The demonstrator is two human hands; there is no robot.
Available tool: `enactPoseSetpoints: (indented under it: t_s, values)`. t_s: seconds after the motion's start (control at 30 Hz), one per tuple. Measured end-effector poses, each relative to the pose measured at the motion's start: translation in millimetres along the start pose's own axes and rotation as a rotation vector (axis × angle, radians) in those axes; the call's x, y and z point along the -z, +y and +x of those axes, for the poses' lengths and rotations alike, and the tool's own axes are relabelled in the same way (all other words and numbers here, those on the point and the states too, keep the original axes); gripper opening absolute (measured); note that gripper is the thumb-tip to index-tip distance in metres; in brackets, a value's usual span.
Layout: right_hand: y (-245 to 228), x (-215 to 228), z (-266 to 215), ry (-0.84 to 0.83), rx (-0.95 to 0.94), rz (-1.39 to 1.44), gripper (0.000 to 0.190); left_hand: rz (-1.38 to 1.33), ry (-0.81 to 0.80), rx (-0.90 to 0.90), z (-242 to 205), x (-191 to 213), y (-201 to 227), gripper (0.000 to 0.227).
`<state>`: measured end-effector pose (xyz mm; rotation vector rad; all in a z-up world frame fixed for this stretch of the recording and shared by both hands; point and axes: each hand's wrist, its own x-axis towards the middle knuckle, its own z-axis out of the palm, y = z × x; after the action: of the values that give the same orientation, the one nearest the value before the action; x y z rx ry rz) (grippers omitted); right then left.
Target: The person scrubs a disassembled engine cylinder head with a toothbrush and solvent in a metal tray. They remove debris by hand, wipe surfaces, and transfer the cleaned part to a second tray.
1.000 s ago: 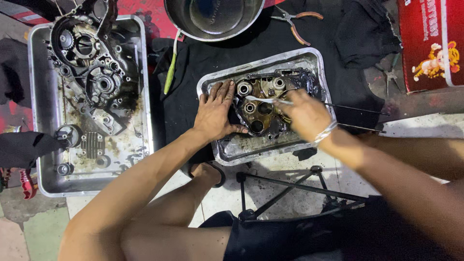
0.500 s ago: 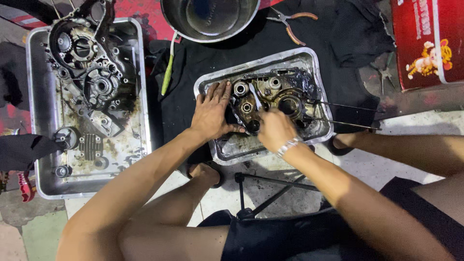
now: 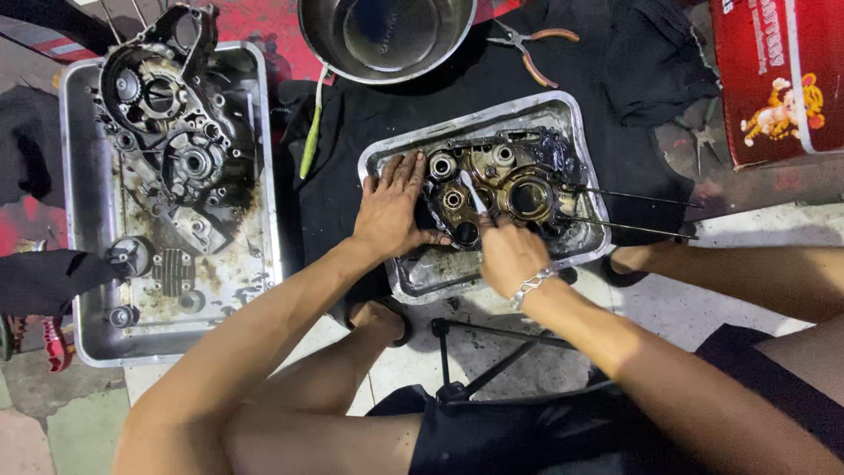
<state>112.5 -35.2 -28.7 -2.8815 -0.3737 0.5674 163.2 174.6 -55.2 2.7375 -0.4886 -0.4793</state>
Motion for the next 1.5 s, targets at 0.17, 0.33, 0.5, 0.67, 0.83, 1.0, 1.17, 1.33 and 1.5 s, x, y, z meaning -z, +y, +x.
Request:
enactPoseSetpoints:
  t_s: [0.17, 0.33, 0.5, 0.67, 0.83, 1.0, 1.17, 1.33, 1.5]
  values:
    - [8, -3, 15, -0.135, -0.008, -0.136, 0.014, 0.002, 0.008, -0.012, -2, -5, 0, 0.145]
    - [0, -12, 4, -0.073, 0.048, -0.16, 0.013, 0.009, 0.0, -0.001, -1, -4, 1, 0.144]
    - [-14, -13, 26, -0.051, 0.017, -0.146, 0.016, 0.01, 0.009, -0.005, -3, -4, 2, 0.144]
    - [-18, -13, 16, -0.147, -0.034, -0.148, 0.017, 0.006, 0.023, -0.015, -1, -2, 0, 0.145]
    - [6, 0, 26, -0.138, -0.014, -0.138, 0.02, 0.004, 0.015, -0.005, -3, -3, 1, 0.145]
    - [60, 20, -21, -0.192, 0.048, -0.284, 0.041, -0.009, 0.032, -0.021, -3, -4, 0, 0.145]
    - [85, 16, -34, -0.082, 0.123, -0.351, 0.063, -0.005, 0.023, -0.005, -3, -1, 3, 0.145]
    - [107, 18, -35, -0.082, 0.129, -0.354, 0.069, 0.0, -0.01, 0.017, -3, 1, 5, 0.147]
    - [141, 31, -49, -0.098, -0.027, -0.311, 0.057, -0.005, -0.005, 0.007, -3, 2, 3, 0.146]
